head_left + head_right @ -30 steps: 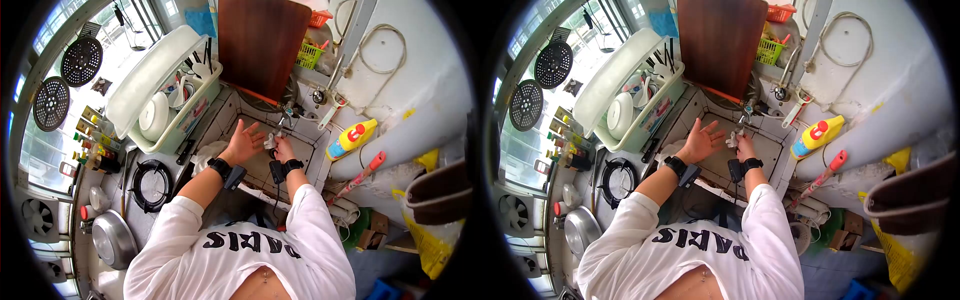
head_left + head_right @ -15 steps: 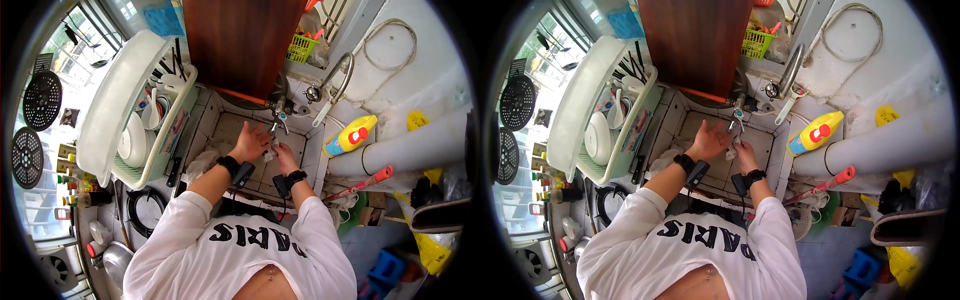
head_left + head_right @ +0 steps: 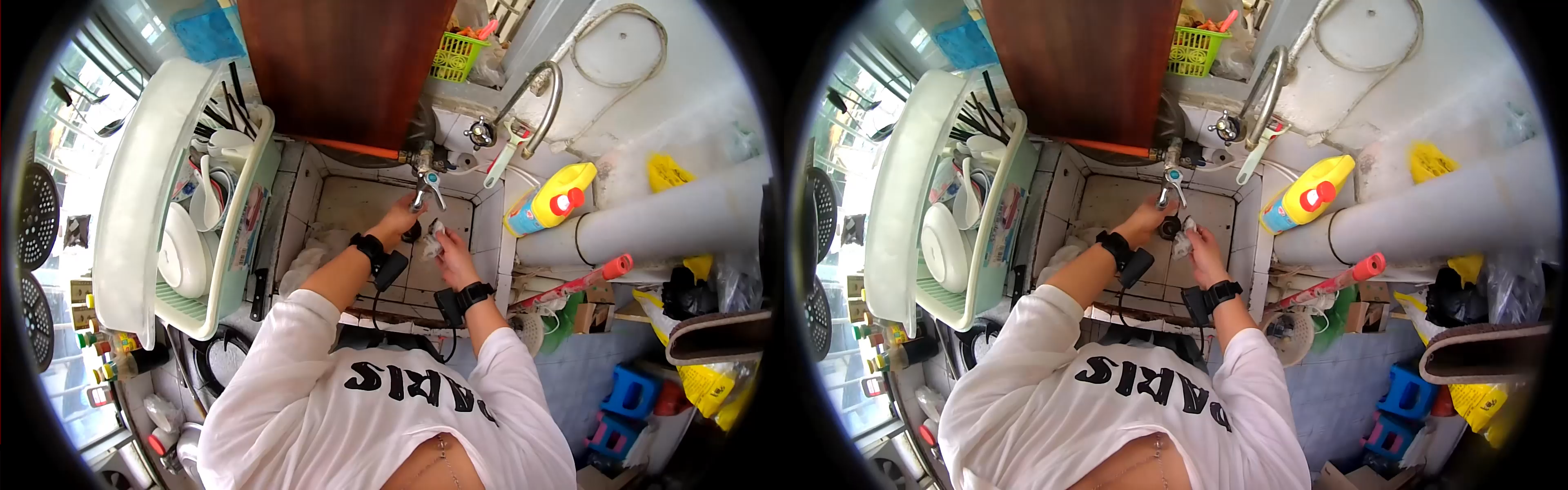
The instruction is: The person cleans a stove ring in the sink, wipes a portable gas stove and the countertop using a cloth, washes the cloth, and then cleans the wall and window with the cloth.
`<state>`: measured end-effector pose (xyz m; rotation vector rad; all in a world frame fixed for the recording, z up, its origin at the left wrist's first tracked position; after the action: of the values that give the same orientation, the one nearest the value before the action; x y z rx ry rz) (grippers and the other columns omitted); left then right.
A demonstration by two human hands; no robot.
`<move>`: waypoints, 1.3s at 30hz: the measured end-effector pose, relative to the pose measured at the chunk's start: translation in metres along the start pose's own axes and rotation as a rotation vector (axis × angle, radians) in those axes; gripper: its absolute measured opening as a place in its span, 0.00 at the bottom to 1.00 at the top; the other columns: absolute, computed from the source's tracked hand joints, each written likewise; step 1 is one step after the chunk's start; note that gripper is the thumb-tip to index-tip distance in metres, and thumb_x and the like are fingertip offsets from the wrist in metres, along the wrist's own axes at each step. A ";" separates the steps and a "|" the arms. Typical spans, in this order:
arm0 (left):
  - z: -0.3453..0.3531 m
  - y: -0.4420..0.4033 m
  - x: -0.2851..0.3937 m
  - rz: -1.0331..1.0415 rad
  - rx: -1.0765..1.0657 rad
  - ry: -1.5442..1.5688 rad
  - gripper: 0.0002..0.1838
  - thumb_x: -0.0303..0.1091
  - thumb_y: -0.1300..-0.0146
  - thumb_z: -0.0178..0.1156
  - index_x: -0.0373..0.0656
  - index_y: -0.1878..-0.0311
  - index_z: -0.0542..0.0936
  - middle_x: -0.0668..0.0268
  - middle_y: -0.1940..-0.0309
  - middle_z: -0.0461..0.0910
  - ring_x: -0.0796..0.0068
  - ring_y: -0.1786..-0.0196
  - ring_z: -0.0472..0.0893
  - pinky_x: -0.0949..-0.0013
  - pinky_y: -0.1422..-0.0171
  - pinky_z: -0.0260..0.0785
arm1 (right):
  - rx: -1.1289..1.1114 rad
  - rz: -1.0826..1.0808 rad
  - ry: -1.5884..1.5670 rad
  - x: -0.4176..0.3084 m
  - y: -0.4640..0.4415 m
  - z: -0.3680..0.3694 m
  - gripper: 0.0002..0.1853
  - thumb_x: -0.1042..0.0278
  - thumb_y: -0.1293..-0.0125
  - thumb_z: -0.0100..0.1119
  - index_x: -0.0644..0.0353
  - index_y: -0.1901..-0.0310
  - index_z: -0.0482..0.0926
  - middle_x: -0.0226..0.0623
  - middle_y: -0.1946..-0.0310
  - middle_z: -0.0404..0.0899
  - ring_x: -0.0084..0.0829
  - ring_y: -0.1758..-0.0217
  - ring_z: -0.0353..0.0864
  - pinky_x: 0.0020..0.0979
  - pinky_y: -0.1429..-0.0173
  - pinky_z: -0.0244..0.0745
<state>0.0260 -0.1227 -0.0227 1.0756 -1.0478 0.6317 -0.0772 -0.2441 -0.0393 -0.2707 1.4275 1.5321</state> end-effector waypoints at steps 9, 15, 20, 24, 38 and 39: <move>-0.050 0.031 -0.009 -0.216 -0.041 -0.010 0.16 0.44 0.36 0.56 0.43 0.53 0.78 0.72 0.64 0.78 0.79 0.63 0.74 0.71 0.61 0.66 | -0.120 -0.108 0.075 0.005 -0.044 0.063 0.10 0.64 0.36 0.58 0.58 0.58 0.73 0.26 0.68 0.73 0.18 0.67 0.70 0.23 0.65 0.64; -0.071 0.014 -0.058 -0.057 -0.037 -0.159 0.17 0.44 0.35 0.54 0.45 0.49 0.76 0.70 0.57 0.77 0.80 0.60 0.75 0.72 0.60 0.65 | -0.127 -0.180 0.183 -0.001 -0.023 0.055 0.09 0.65 0.36 0.59 0.60 0.60 0.75 0.25 0.67 0.74 0.18 0.66 0.69 0.23 0.62 0.63; -0.042 0.033 -0.009 -0.101 -0.053 -0.036 0.20 0.39 0.35 0.54 0.43 0.42 0.73 0.68 0.57 0.77 0.80 0.61 0.75 0.76 0.62 0.63 | -0.158 -0.243 0.290 -0.011 -0.032 0.054 0.07 0.68 0.35 0.57 0.61 0.59 0.77 0.24 0.64 0.77 0.18 0.61 0.71 0.23 0.55 0.64; -0.040 0.009 -0.048 0.015 -0.101 -0.046 0.23 0.34 0.37 0.55 0.41 0.38 0.70 0.66 0.56 0.77 0.80 0.59 0.75 0.77 0.63 0.64 | -0.250 -0.223 0.199 -0.017 -0.010 0.060 0.07 0.71 0.37 0.56 0.62 0.58 0.77 0.26 0.62 0.77 0.18 0.57 0.71 0.22 0.50 0.63; -0.039 0.001 -0.014 0.152 -0.164 -0.486 0.13 0.40 0.41 0.62 0.39 0.62 0.80 0.63 0.74 0.78 0.76 0.71 0.76 0.68 0.68 0.67 | -0.050 -0.753 0.300 -0.057 0.014 0.038 0.24 0.72 0.39 0.59 0.62 0.41 0.69 0.36 0.48 0.73 0.27 0.48 0.71 0.27 0.44 0.67; -0.039 0.005 -0.016 0.143 -0.168 -0.487 0.13 0.40 0.41 0.62 0.39 0.62 0.80 0.63 0.74 0.78 0.76 0.71 0.76 0.68 0.68 0.67 | -0.163 -0.858 0.224 -0.069 0.028 0.048 0.23 0.71 0.39 0.60 0.61 0.41 0.71 0.36 0.48 0.74 0.27 0.47 0.72 0.28 0.43 0.67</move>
<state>0.0299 -0.0838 -0.0391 1.0354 -1.5819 0.3899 -0.0437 -0.2320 0.0417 -1.0331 1.1136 0.9111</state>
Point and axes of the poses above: each hand's wrist, its own y-axis away from the middle knuckle, its own z-axis out of the palm, x = y × z, the point moved 3 cm from there along -y, towards the middle knuckle
